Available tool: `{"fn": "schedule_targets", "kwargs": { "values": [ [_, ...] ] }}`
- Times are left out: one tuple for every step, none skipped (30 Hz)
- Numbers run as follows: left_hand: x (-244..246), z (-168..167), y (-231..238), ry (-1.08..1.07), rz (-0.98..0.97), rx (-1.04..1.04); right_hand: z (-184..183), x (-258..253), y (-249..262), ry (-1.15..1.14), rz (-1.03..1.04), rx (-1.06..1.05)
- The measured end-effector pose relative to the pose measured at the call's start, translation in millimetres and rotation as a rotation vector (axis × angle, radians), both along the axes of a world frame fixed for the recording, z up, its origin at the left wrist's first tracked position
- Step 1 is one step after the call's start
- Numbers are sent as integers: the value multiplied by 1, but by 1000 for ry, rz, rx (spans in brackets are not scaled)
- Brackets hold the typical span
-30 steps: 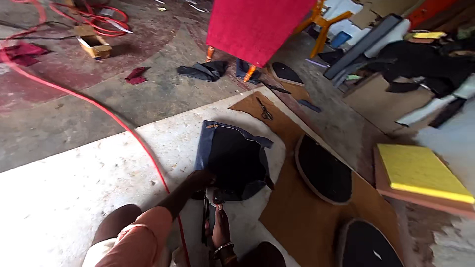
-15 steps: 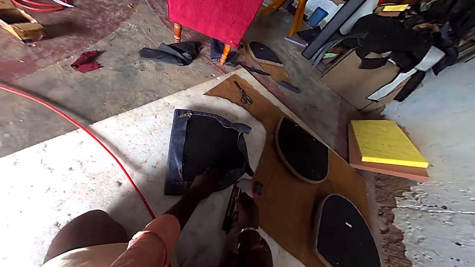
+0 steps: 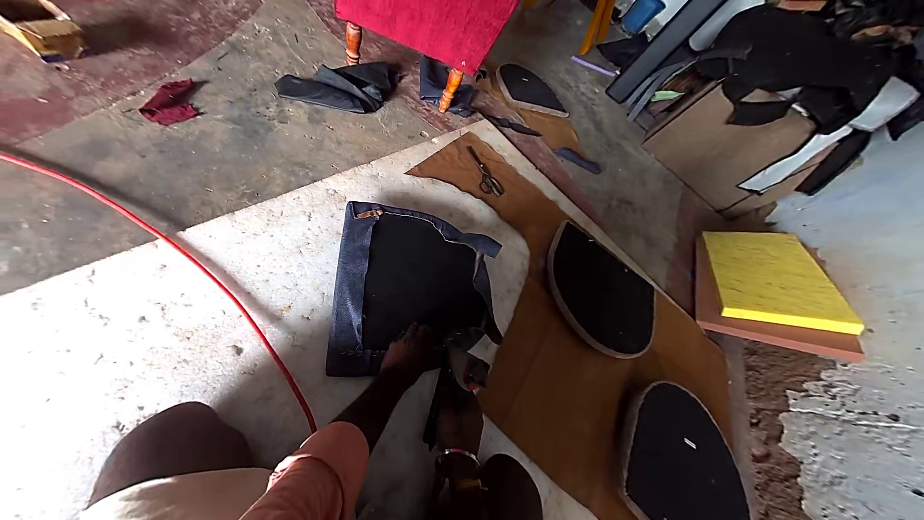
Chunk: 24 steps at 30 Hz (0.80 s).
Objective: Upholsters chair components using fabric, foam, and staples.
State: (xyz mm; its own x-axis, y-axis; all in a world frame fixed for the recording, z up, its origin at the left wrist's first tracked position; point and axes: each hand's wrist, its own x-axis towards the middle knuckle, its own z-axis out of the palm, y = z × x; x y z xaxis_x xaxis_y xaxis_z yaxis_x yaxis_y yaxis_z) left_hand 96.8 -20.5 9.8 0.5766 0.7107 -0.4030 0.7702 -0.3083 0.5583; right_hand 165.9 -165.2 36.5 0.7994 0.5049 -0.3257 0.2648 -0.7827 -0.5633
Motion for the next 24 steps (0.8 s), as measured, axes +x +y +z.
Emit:
{"fn": "schedule_targets", "kwargs": {
  "values": [
    [-2, -4, 4, -25, -35, 33, 1, -3, -4, 0, -5, 17],
    [-5, -9, 7, -52, -84, 71, -1, -5, -6, 7, -9, 28],
    [-7, -14, 8, -69, -134, 116, -4, -8, -8, 22, -9, 29],
    [-8, -18, 8, -83, -170, 154, -8, -11, -9, 35, -5, 30],
    [-9, -21, 9, -93, -191, 187, -11, -13, -7, 39, 8, 25],
    [-10, -21, 10, -100, -202, 205, -13, -14, -4, 29, 19, 15],
    [-10, -22, 10, -101, -215, 214, -14, -15, -2, 9, 34, -7],
    [-11, -23, 9, -103, -225, 217, -13, -16, -2, -6, 48, -33],
    [-12, -23, 9, -108, -236, 215, -12, -16, -2, -15, 56, -50],
    [-12, -25, 10, -112, -250, 220, -13, -15, -4, -25, 66, -52],
    [-12, -27, 12, -121, -263, 230, -13, -16, -6, -28, 75, -41],
    [-13, -28, 16, -135, -273, 233, -13, -17, -7, -28, 86, -22],
    [-15, -30, 21, -153, -277, 242, -15, -20, -6, -17, 95, -6],
    [-16, -33, 24, -168, -282, 254, -17, -22, -5, 1, 107, 2],
    [-18, -37, 25, -185, -286, 267, -19, -23, -5, 11, 117, 12],
    [-18, -41, 25, -199, -287, 281, -21, -24, -5, 12, 126, 23],
    [-19, -43, 25, -201, -286, 290, -21, -25, -4, 15, 133, 30],
    [-20, -45, 25, -204, -284, 294, -19, -26, -4, 27, 134, 34],
    [-20, -44, 26, -214, -284, 296, -16, -27, -4, 49, 130, 41],
    [-21, -42, 29, -227, -288, 292, -15, -29, -3, 62, 124, 62],
    [-23, -40, 33, -236, -300, 282, -17, -31, -3, 68, 121, 78],
    [-26, -38, 34, -239, -318, 254, -20, -33, -5, 71, 119, 87],
    [-27, -36, 36, -243, -321, 220, -20, -34, -5, 82, 121, 92],
    [-30, -33, 38, -272, -308, 184, -17, -33, -2, 116, 121, 104]
  ]
}}
